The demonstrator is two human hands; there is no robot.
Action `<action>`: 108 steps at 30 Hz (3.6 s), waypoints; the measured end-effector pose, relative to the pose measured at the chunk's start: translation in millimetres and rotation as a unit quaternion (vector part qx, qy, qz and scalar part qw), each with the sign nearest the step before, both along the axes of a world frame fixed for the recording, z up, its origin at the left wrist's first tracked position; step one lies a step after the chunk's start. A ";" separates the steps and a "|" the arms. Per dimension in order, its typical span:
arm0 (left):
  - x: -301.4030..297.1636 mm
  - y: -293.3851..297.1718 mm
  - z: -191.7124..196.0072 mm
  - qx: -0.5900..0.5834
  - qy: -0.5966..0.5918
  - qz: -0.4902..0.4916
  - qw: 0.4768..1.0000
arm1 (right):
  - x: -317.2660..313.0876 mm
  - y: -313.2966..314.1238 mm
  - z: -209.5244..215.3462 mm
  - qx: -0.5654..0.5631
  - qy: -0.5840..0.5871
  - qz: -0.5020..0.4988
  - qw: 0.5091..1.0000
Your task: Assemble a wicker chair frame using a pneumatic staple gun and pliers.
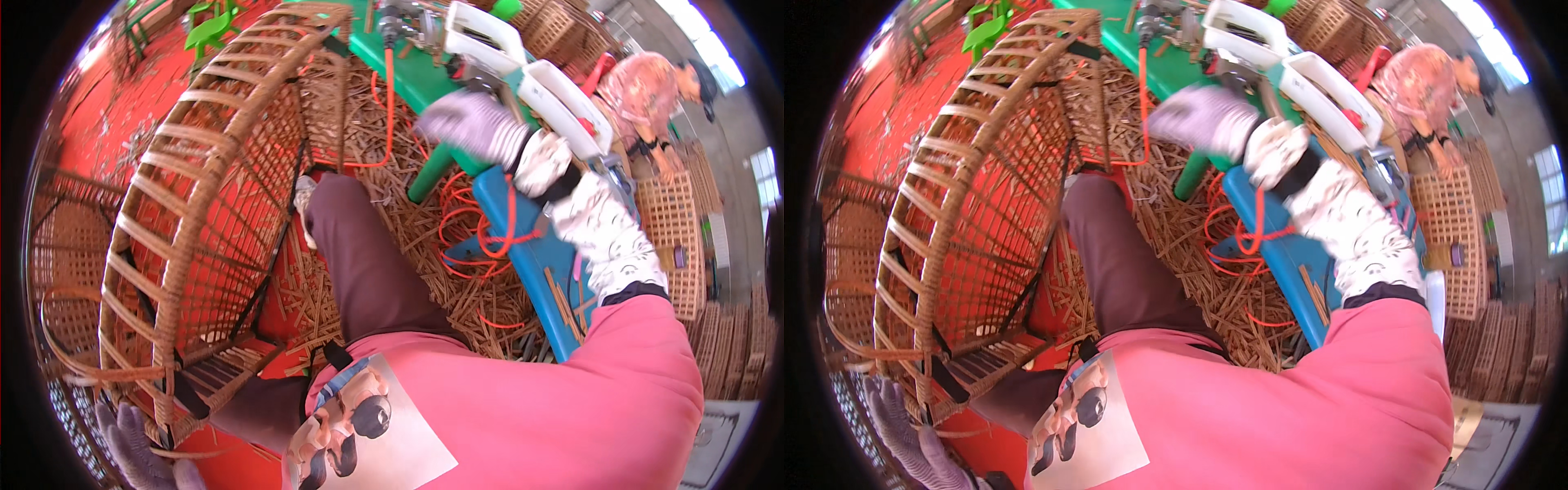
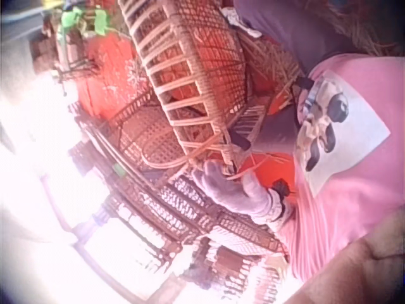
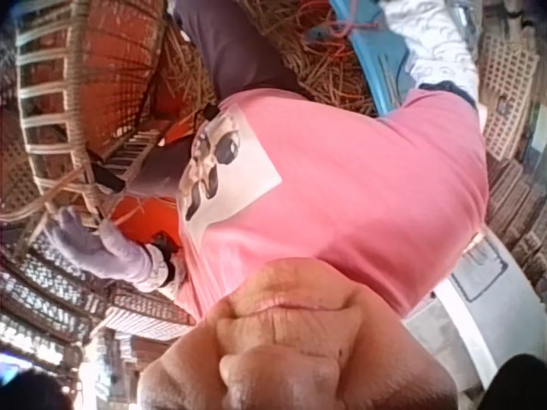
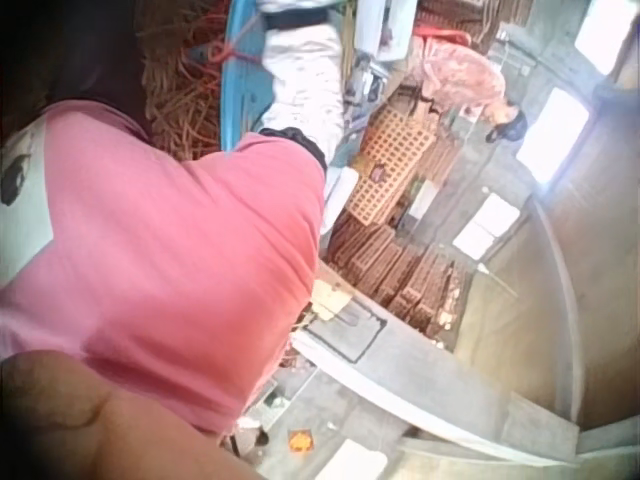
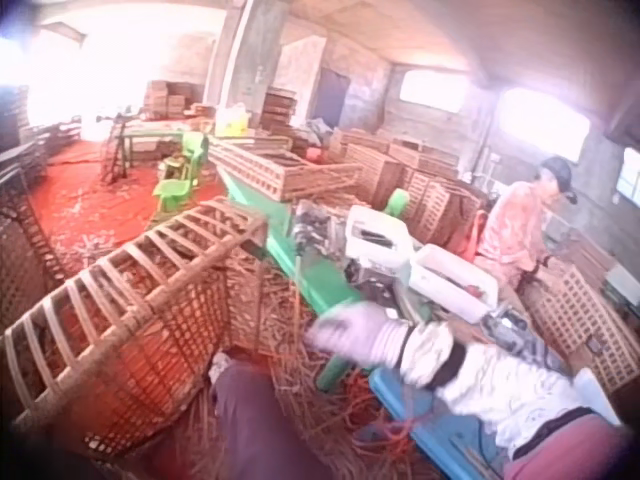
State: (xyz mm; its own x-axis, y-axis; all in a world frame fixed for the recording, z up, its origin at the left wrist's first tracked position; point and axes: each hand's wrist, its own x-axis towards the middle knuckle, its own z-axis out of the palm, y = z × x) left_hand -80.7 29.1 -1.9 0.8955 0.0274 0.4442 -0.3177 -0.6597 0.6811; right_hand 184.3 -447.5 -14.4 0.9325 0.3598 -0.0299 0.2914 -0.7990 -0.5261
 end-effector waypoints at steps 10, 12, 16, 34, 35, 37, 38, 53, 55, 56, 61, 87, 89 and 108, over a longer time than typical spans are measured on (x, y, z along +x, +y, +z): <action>44.6 -130.6 16.7 -0.273 0.056 -0.035 0.960 | -175.2 228.9 10.7 0.147 0.045 0.431 0.889; 40.8 -138.7 20.6 -0.317 0.134 -0.128 0.930 | -183.4 228.8 9.2 0.152 0.036 0.433 0.888; 56.3 -146.5 16.2 -0.253 0.070 -0.267 0.927 | -191.2 209.8 1.6 0.185 0.025 0.419 0.888; -3.8 6.5 -6.4 0.279 0.024 0.165 0.946 | -203.6 -257.1 -77.2 -0.198 0.208 -0.470 0.835; -5.8 11.1 -6.3 0.275 0.028 0.179 0.944 | -191.0 -261.2 -85.8 -0.203 0.203 -0.459 0.841; 3.5 4.0 -2.6 0.279 0.007 0.146 0.949 | -190.9 -294.4 -95.6 -0.229 0.292 -0.535 0.759; 7.8 5.6 -2.1 0.270 0.004 0.150 0.951 | -191.0 -260.3 -63.2 -0.197 0.293 -0.526 0.774; 24.9 38.2 -11.0 0.178 0.074 0.046 0.980 | -109.1 211.5 49.0 -0.073 -0.311 0.455 0.832; 29.1 40.0 -17.6 0.166 0.025 0.044 0.985 | -119.8 255.3 46.0 -0.079 -0.352 0.476 0.802; 30.0 40.4 -18.6 0.158 -0.020 0.044 0.986 | -122.9 271.4 46.8 -0.083 -0.371 0.475 0.793; 27.4 44.7 -15.1 0.157 0.043 0.023 0.986 | -123.7 305.0 50.2 -0.199 -0.373 0.462 0.780; -77.2 30.0 23.8 -0.371 -0.121 -0.024 0.920 | -99.5 331.8 43.4 -0.133 -0.364 0.548 0.741; -94.0 42.8 46.5 -0.437 -0.153 -0.035 0.886 | -107.6 329.0 47.9 -0.145 -0.357 0.535 0.752; -50.1 67.1 14.9 -0.360 -0.065 0.276 0.889 | -127.9 314.5 61.0 -0.121 -0.197 0.563 0.793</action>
State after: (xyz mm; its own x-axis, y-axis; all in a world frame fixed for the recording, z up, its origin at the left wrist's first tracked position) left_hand -130.8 96.2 13.0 0.5991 0.7663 0.2322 -0.1883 -0.1469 0.9710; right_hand 56.4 -133.0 46.5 -0.0224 0.9997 -0.0107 0.9958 0.0214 -0.0885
